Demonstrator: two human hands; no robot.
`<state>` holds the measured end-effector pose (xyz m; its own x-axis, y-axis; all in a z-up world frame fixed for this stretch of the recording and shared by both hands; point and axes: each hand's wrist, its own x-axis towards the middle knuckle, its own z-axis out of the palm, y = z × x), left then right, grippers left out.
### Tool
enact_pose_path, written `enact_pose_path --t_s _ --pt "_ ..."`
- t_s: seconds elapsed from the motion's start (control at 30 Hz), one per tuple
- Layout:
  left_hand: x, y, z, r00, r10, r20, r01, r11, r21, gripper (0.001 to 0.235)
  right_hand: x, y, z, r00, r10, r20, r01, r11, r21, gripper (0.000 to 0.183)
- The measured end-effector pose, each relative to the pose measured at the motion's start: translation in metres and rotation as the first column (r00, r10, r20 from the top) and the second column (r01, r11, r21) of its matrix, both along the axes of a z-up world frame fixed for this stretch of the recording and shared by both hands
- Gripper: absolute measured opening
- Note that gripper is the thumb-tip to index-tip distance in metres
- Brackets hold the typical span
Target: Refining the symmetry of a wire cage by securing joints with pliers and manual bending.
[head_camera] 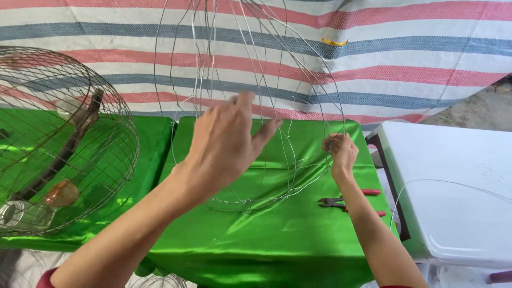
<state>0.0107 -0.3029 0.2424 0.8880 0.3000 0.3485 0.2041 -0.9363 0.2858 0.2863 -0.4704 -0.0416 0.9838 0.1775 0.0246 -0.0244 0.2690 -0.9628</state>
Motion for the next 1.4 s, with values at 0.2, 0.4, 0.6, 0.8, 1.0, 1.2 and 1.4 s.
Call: enact_pose_path --t_s 0.2,0.4,0.6,0.8,1.0,1.2,1.4 --pt "0.027 -0.005 -0.030 0.926 -0.123 0.357 0.238 0.925 -0.297 0.035 -0.001 0.002 0.002 1.000 0.018 0.009 -0.018 0.999 -0.033 0.042" --pt "0.029 0.017 -0.038 0.891 0.023 0.454 0.095 0.967 -0.235 0.065 -0.002 0.002 0.003 0.999 0.036 0.034 -0.035 0.999 -0.016 0.042" --pt "0.030 0.029 -0.031 0.943 -0.164 0.291 0.326 0.639 -0.697 0.040 0.011 0.002 -0.013 0.998 0.037 0.055 -0.031 0.993 -0.110 0.047" --pt "0.030 0.034 -0.020 0.913 -0.307 0.269 0.404 0.590 -0.699 0.020 0.011 -0.002 -0.016 0.992 0.078 0.096 -0.069 0.993 -0.099 0.045" --pt "0.030 0.039 0.003 0.967 -0.231 0.104 0.240 0.707 -0.665 0.025 0.008 -0.003 -0.008 0.993 0.091 0.079 -0.079 0.987 -0.140 0.046" --pt "0.025 0.032 0.011 0.979 -0.201 0.044 0.181 0.742 -0.646 0.024 0.007 -0.005 -0.005 0.990 0.102 0.097 -0.089 0.988 -0.127 0.046" --pt "0.026 0.033 0.011 0.977 -0.212 0.027 0.176 0.725 -0.666 0.025 0.008 -0.006 -0.007 0.989 0.118 0.090 -0.106 0.985 -0.135 0.047"
